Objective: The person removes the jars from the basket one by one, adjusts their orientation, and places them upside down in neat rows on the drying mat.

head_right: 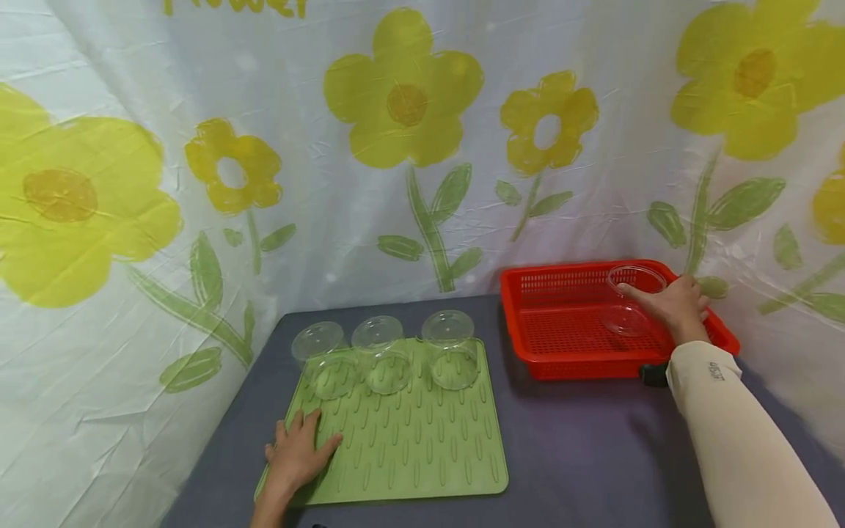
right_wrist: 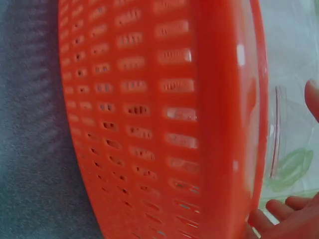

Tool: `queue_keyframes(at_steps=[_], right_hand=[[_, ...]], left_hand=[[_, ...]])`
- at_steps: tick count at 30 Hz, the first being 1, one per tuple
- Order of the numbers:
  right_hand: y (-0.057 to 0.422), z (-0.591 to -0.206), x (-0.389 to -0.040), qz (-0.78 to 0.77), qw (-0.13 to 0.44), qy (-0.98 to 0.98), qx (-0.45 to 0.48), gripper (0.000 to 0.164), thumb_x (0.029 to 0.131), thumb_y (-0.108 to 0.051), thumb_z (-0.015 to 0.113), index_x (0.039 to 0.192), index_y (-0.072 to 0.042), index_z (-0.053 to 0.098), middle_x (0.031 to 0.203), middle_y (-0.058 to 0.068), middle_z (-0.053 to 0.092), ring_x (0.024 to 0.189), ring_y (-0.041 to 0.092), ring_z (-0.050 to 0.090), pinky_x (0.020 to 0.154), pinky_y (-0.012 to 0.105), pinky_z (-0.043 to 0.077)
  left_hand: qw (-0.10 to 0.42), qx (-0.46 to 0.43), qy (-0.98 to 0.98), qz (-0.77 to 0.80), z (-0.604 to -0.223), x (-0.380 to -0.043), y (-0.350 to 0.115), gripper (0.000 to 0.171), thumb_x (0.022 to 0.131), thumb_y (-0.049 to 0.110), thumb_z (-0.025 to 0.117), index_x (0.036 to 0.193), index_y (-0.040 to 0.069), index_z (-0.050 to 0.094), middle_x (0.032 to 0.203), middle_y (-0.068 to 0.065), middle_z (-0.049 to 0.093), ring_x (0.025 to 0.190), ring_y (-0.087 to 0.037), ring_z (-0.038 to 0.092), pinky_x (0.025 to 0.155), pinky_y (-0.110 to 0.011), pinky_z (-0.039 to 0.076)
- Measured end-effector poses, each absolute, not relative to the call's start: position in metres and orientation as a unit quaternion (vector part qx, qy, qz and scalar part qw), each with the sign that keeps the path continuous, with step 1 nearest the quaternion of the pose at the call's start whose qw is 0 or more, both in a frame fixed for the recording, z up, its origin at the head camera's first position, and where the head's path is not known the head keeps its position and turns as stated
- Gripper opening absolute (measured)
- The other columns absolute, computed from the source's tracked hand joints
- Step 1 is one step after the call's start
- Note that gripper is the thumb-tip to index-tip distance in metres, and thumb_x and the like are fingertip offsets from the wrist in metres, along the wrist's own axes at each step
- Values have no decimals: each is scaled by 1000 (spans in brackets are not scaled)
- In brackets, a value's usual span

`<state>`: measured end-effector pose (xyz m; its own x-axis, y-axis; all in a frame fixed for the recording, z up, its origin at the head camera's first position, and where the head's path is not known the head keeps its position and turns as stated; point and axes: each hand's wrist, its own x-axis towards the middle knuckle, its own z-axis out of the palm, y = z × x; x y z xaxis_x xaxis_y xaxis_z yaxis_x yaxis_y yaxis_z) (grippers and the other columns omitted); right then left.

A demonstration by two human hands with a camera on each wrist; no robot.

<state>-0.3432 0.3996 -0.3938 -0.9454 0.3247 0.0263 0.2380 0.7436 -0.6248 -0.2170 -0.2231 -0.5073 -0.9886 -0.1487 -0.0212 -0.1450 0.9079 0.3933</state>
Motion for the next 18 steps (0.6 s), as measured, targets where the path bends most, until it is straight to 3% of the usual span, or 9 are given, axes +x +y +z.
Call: queue_keyframes(at_steps=[18], right_hand=[[402, -394, -359, 316, 17, -943, -106, 106, 96, -60, 55, 137, 32, 20, 127, 49, 31, 112, 68, 27, 91, 79, 27]], left_hand=[[16, 76, -978, -192, -505, -214, -221, 72, 93, 44, 71, 145, -1, 51, 154, -39, 34, 141, -71, 18, 101, -89, 22]])
